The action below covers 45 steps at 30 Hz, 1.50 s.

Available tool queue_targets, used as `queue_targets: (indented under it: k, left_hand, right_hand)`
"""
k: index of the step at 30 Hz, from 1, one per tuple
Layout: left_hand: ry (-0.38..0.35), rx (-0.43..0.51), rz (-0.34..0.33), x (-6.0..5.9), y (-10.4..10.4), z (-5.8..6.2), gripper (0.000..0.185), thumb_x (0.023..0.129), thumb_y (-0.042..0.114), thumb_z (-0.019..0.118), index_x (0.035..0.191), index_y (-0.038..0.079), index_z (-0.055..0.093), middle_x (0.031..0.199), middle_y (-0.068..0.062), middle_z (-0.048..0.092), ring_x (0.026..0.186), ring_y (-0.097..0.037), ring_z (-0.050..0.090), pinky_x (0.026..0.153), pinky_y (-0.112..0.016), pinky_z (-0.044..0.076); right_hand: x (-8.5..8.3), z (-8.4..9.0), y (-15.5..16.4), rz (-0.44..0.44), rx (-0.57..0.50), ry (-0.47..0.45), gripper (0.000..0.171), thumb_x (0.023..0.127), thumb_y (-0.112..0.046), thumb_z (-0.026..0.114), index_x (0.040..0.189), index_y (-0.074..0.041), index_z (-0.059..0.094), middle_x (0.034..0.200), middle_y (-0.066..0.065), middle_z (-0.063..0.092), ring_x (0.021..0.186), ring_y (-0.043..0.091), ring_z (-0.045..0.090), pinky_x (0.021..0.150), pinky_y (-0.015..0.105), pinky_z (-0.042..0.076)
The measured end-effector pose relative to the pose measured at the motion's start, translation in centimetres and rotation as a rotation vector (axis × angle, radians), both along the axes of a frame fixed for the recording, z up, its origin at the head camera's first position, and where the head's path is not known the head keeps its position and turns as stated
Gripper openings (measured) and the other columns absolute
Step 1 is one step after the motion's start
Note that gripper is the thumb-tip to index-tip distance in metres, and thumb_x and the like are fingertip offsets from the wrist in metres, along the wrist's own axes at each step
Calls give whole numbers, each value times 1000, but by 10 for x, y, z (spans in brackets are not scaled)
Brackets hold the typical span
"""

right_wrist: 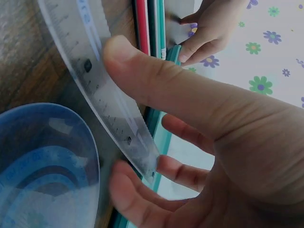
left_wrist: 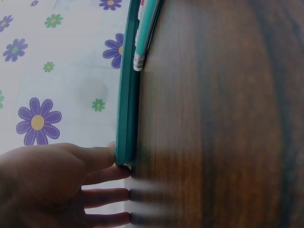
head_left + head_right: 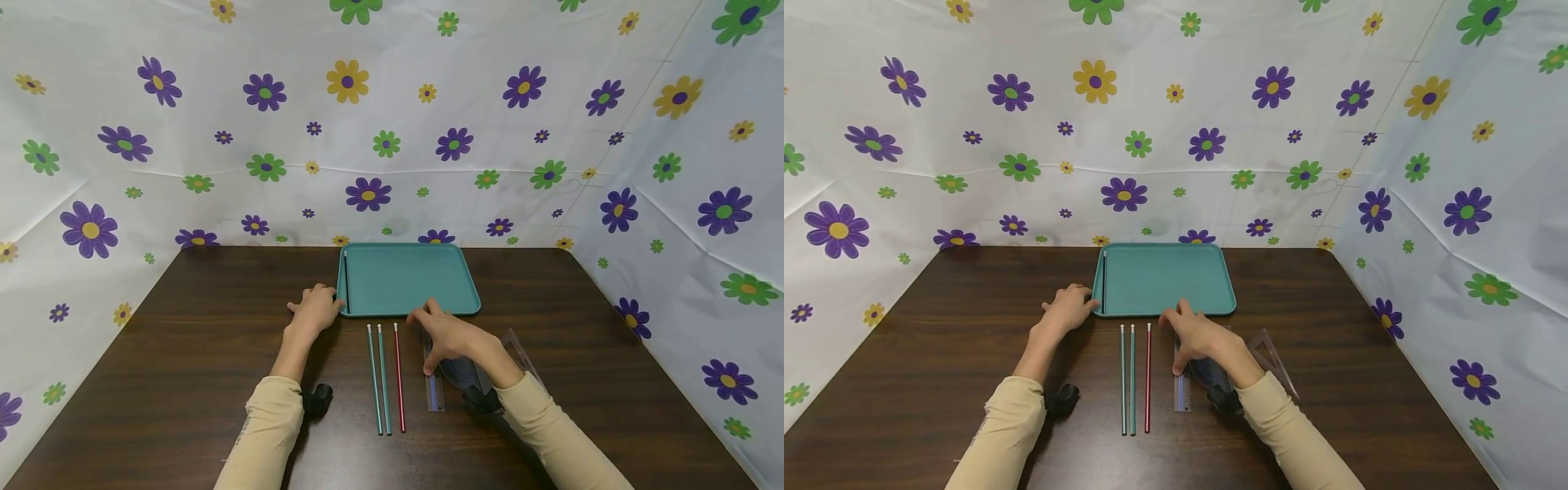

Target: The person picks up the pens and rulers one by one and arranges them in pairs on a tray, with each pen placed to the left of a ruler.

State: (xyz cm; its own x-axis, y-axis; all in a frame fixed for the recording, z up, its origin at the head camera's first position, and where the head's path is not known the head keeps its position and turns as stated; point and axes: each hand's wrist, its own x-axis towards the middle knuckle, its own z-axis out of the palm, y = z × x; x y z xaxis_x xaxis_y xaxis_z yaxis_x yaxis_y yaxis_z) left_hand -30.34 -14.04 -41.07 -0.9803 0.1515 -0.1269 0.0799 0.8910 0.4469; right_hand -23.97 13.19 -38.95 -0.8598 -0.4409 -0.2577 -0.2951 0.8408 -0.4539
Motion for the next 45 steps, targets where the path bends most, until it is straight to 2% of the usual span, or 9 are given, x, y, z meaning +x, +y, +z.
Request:
queue_targets:
  k: [3, 9, 14, 17, 20, 29, 32, 37, 45]
  left_hand:
    - [2, 0, -3, 0, -1, 0, 53, 105, 31, 50, 147, 0, 45, 155, -26, 33, 144, -54, 23, 107, -83, 11]
    - [5, -4, -2, 0, 0, -1, 52, 105, 31, 50, 147, 0, 46, 155, -26, 34, 143, -54, 24, 106, -83, 12]
    - [4, -7, 0, -1, 1, -1, 52, 105, 31, 50, 147, 1, 46, 155, -26, 34, 143, -53, 24, 106, -83, 12]
    - [6, -6, 1, 0, 0, -1, 52, 105, 31, 50, 147, 0, 46, 155, -26, 35, 143, -53, 25, 106, -83, 12]
    - [8, -3, 3, -1, 1, -1, 52, 105, 31, 51, 147, 0, 46, 154, -26, 36, 143, -53, 25, 106, -84, 12]
    - [7, 2, 1, -1, 1, -1, 53, 105, 32, 50, 147, 0, 45, 155, -26, 35, 143, -53, 24, 106, -83, 12]
    - [5, 5, -1, -1, 1, -1, 53, 105, 31, 50, 147, 1, 45, 155, -26, 35, 144, -53, 24, 106, -83, 11]
    - [2, 7, 0, -2, -1, -2, 52, 105, 31, 51, 147, 1, 45, 155, -25, 34, 144, -53, 24, 106, -83, 10]
    - [-1, 6, 1, -1, 0, -2, 52, 105, 31, 51, 147, 1, 46, 155, -26, 35, 143, -53, 24, 106, -83, 11]
  right_hand:
    - [0, 1, -1, 3, -39, -3, 86, 70, -11, 91, 141, -16, 44, 128, 12, 33, 75, 20, 52, 63, 31, 44]
    - [3, 3, -2, -9, -120, -24, 92, 73, -5, 88, 149, -18, 38, 138, 14, 29, 73, 20, 55, 59, 31, 50]
    - [6, 7, -5, 32, -143, 11, 95, 76, -1, 84, 153, -22, 33, 142, 12, 27, 62, 16, 48, 52, 27, 45]
    - [6, 9, -6, 72, -164, 61, 94, 79, 1, 81, 155, -25, 32, 145, 12, 26, 64, 13, 46, 53, 25, 43]
    - [5, 9, -5, 77, -210, 95, 90, 82, 4, 77, 154, -25, 33, 148, 11, 24, 67, 12, 48, 55, 23, 45]
    - [1, 5, -5, 54, -342, 185, 81, 84, 6, 73, 152, -17, 37, 152, 14, 25, 82, 17, 52, 63, 24, 48]
    - [-2, 4, -6, 16, -436, 198, 81, 85, 6, 72, 153, -17, 34, 149, 16, 35, 88, 19, 56, 68, 28, 52]
    - [-7, 1, -7, -43, -577, 232, 80, 88, 6, 69, 154, -15, 30, 129, 16, 59, 91, 21, 63, 73, 34, 57]
    - [-11, 1, -12, -58, -602, 317, 72, 88, 3, 70, 151, -11, 38, 119, 17, 67, 89, 22, 68, 72, 31, 59]
